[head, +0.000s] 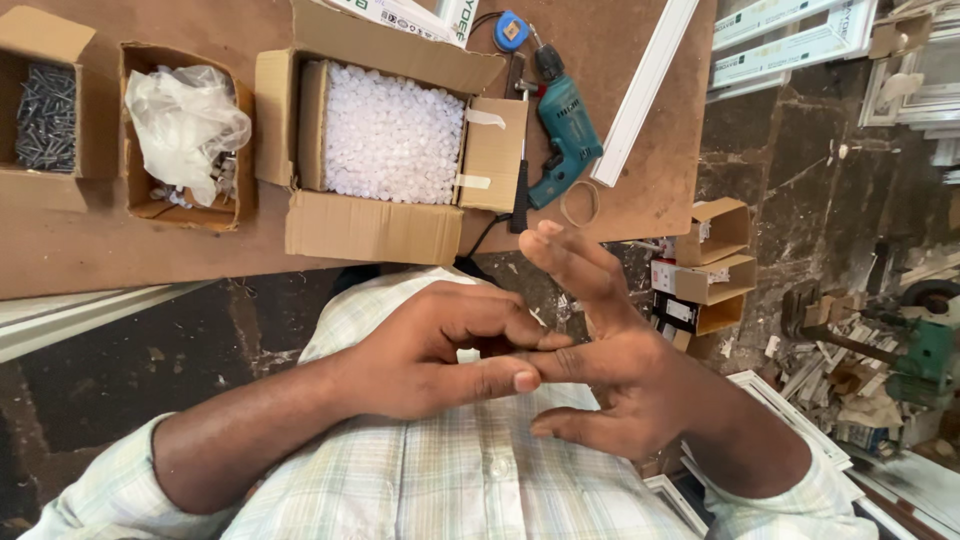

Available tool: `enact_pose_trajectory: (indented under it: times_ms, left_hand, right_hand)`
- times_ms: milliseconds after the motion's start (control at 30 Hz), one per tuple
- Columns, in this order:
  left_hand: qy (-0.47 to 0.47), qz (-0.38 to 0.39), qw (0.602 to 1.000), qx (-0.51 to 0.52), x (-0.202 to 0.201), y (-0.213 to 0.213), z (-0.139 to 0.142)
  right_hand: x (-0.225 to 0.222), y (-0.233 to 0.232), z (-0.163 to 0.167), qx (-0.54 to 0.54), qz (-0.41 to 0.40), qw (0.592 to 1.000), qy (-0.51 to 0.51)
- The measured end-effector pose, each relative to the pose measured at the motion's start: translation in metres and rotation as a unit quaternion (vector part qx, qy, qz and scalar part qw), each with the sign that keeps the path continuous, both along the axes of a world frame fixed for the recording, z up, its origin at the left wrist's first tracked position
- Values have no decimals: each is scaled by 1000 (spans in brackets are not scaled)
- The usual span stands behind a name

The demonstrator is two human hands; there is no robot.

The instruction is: The person packs white foam peanuts into an open cardboard box on a workbench, pressing them down to fill the box. They tear off pieces of tape, apply tape to the box flap, and handle a tape roll while arranging the box.

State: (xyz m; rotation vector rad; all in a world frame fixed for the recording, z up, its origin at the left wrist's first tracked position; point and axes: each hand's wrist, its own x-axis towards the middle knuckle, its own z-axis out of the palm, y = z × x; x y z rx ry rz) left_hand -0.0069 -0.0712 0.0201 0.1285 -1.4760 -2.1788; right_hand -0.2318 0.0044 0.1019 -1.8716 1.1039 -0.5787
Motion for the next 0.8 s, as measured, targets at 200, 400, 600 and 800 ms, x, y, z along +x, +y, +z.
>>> enact_pose_trajectory:
  times_ms: [200,400,600,800]
  left_hand:
    - [-20,1,999,38,2,2,-6]
    - [-7,-23,988,150,3,7,-14]
    - [-4,-26,973,228,-1,8,-17]
    - [-11,-61,966,250,-1,4,-18]
  right_hand:
    - [2,-1,-1,33,1,999,-18]
    - [3,-1,-3,39,5,999,-20]
    - [4,-4,-9,34,-8,999,-24]
    - [4,-8,-9,21,-16,999,-20]
